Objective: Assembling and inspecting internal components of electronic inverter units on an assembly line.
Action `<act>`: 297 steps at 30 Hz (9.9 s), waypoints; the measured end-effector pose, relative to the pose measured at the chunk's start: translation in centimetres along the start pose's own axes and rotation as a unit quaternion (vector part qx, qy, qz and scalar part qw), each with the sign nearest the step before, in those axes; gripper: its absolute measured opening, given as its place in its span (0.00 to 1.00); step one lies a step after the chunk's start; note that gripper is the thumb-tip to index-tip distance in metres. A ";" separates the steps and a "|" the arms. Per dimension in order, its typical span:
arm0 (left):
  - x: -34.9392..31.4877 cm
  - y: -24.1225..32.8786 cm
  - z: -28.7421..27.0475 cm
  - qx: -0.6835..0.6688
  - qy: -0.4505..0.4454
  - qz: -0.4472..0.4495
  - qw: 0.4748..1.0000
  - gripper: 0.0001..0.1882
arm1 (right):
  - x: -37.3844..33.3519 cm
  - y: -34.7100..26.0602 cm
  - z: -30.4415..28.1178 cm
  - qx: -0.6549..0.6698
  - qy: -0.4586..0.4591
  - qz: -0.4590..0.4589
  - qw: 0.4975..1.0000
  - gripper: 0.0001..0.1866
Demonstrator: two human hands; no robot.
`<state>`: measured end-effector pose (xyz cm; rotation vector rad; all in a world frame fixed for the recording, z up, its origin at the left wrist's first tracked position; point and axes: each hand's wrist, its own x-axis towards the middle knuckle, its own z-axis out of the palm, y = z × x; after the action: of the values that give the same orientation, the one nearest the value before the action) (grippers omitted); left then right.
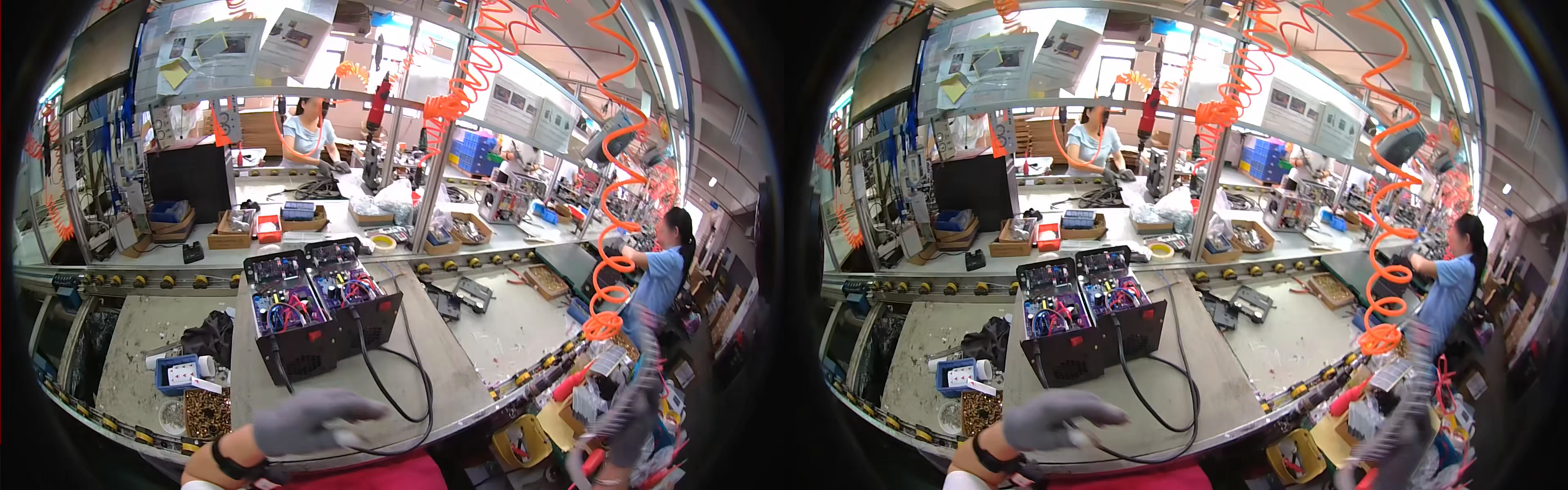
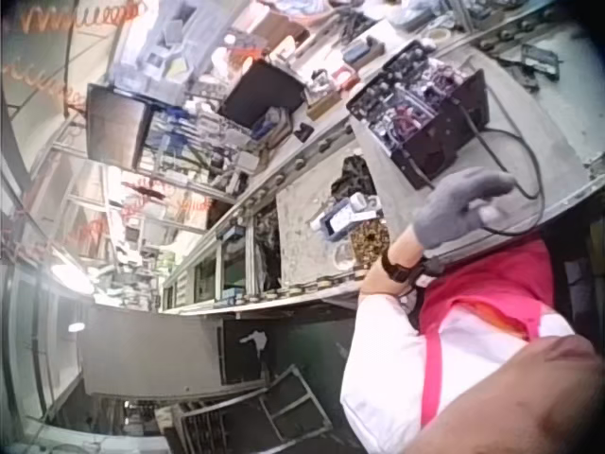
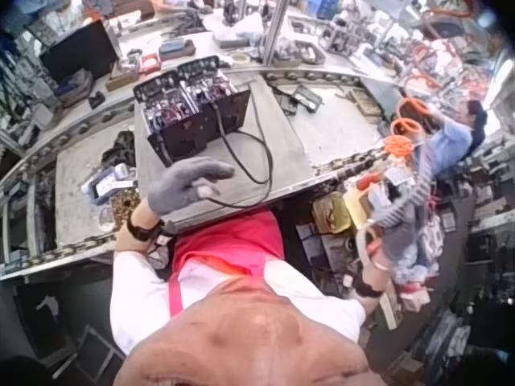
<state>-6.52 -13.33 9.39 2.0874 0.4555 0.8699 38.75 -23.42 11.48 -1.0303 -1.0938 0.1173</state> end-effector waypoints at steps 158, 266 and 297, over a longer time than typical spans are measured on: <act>-7.2 -13.3 6.4 -0.132 0.488 0.054 0.861 0.17 | -14.9 5.9 41.6 0.185 -0.439 0.311 0.823 0.12; 5.5 -13.3 6.3 -0.010 0.359 -0.015 0.933 0.15 | -6.4 16.0 39.3 0.238 -0.330 0.317 0.856 0.11; 5.6 -13.5 6.1 0.005 0.363 -0.020 0.931 0.13 | -6.5 16.3 39.1 0.231 -0.334 0.315 0.858 0.12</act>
<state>1.51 -5.29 -1.59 1.6954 0.8787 1.6148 11.52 6.73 -2.15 -0.8783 -1.2052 1.2930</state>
